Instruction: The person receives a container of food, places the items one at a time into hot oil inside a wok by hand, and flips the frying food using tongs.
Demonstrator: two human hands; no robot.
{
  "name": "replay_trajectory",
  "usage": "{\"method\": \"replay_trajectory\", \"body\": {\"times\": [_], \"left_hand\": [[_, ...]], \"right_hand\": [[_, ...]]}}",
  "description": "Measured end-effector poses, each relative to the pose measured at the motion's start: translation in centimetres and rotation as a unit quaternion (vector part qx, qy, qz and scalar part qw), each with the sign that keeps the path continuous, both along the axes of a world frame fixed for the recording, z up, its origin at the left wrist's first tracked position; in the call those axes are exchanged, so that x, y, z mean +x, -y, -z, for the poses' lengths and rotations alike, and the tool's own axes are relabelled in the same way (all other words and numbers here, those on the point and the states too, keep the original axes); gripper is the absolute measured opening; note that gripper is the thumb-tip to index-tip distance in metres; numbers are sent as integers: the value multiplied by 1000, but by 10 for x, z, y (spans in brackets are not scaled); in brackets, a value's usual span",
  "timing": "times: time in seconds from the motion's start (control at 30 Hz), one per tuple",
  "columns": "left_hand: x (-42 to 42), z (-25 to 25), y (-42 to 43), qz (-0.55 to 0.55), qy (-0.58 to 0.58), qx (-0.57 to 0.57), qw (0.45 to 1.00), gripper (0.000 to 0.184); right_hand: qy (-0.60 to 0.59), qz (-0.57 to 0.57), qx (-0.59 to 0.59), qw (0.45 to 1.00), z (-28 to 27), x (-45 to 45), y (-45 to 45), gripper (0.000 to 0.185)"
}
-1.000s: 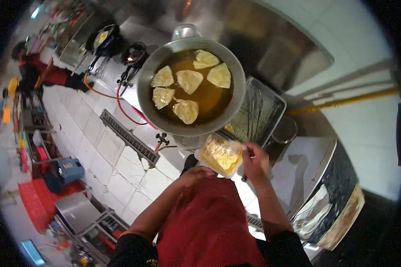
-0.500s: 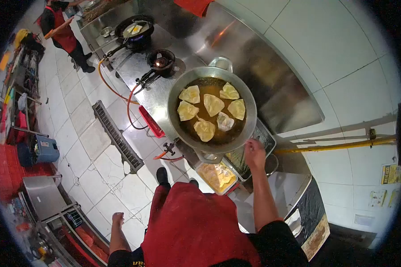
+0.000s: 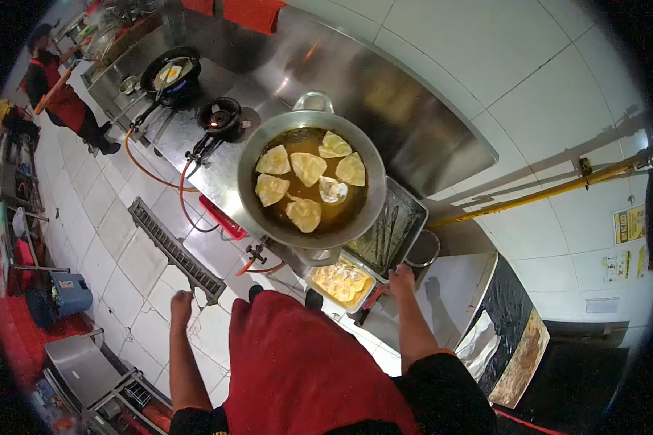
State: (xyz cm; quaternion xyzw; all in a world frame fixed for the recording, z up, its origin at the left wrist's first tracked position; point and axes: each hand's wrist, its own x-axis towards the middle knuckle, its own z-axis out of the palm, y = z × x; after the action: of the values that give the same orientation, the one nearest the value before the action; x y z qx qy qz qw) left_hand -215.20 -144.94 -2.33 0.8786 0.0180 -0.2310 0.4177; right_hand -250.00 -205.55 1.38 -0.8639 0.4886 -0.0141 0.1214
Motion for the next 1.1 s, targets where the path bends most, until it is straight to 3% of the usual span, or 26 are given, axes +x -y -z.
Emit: {"method": "replay_trajectory", "body": {"times": [0.1,0.13,0.17,0.2,0.23,0.27,0.3,0.33,0.37,0.43,0.47,0.53,0.6,0.63,0.67,0.7,0.73,0.77,0.83,0.87,0.93,1.0,1.03,1.07,1.1], "left_hand": [[-23,-55,34,20,54,-26,998,30],[-39,-63,37,68,70,46,994,31],[-49,-70,39,114,88,117,983,32],[-68,-47,19,153,63,160,973,31],[-99,-52,13,140,47,123,981,33],[-124,-23,-17,167,17,147,975,28],[-155,-23,-29,158,-6,190,969,23],[-190,22,-78,76,-105,180,975,19],[-221,8,-91,46,-165,163,972,20],[-280,-66,-83,-144,-289,-27,946,21],[-300,-108,-68,-199,-309,-63,928,23],[-318,-134,-64,-239,-295,-34,925,22],[-323,-131,-76,-270,-323,-38,906,19],[-317,-133,-79,-268,-368,-63,888,18],[-325,-121,-67,-286,-192,-67,937,17],[-313,-19,-142,-196,-329,122,915,17],[-302,-40,-125,-189,-299,-53,934,19],[-292,-32,-93,-139,-238,162,947,25],[-265,-19,-65,47,-135,218,966,29],[-252,-23,-39,16,-150,182,972,29],[-229,-45,12,3,-93,154,984,30],[-205,-76,56,28,-79,158,984,29],[-197,-69,59,30,-75,136,987,28],[-189,-60,62,34,-70,114,990,27],[-181,-59,67,39,-70,106,991,27]], "right_hand": [[-75,-1,44,996,52,20,31,37],[-75,-3,55,996,59,24,34,37],[-165,-36,62,984,62,35,38,42],[-250,-72,69,963,57,52,41,47],[-259,40,155,952,40,67,43,49],[-251,35,166,953,48,70,44,49],[-289,48,179,939,58,74,49,47],[-328,59,191,923,64,79,55,46],[-331,21,172,928,67,78,58,41],[-330,38,212,919,78,84,68,39],[-338,60,244,907,84,83,72,37],[-360,7,225,905,85,79,76,31],[-260,19,242,935,68,77,87,35],[-234,-68,186,952,60,67,89,43],[-238,-79,181,951,52,59,92,43],[-128,-4,166,978,29,52,93,37],[-14,71,150,986,16,42,95,32],[-19,62,144,987,15,29,101,32],[63,9,158,985,26,-6,130,32],[60,-1,152,987,29,-22,143,32],[214,46,156,963,28,-42,163,33],[273,-7,184,944,-88,-14,130,31],[301,-34,200,932,-152,4,110,30],[300,-34,192,934,-170,13,106,30],[260,-122,137,948,-183,20,104,31]]}}
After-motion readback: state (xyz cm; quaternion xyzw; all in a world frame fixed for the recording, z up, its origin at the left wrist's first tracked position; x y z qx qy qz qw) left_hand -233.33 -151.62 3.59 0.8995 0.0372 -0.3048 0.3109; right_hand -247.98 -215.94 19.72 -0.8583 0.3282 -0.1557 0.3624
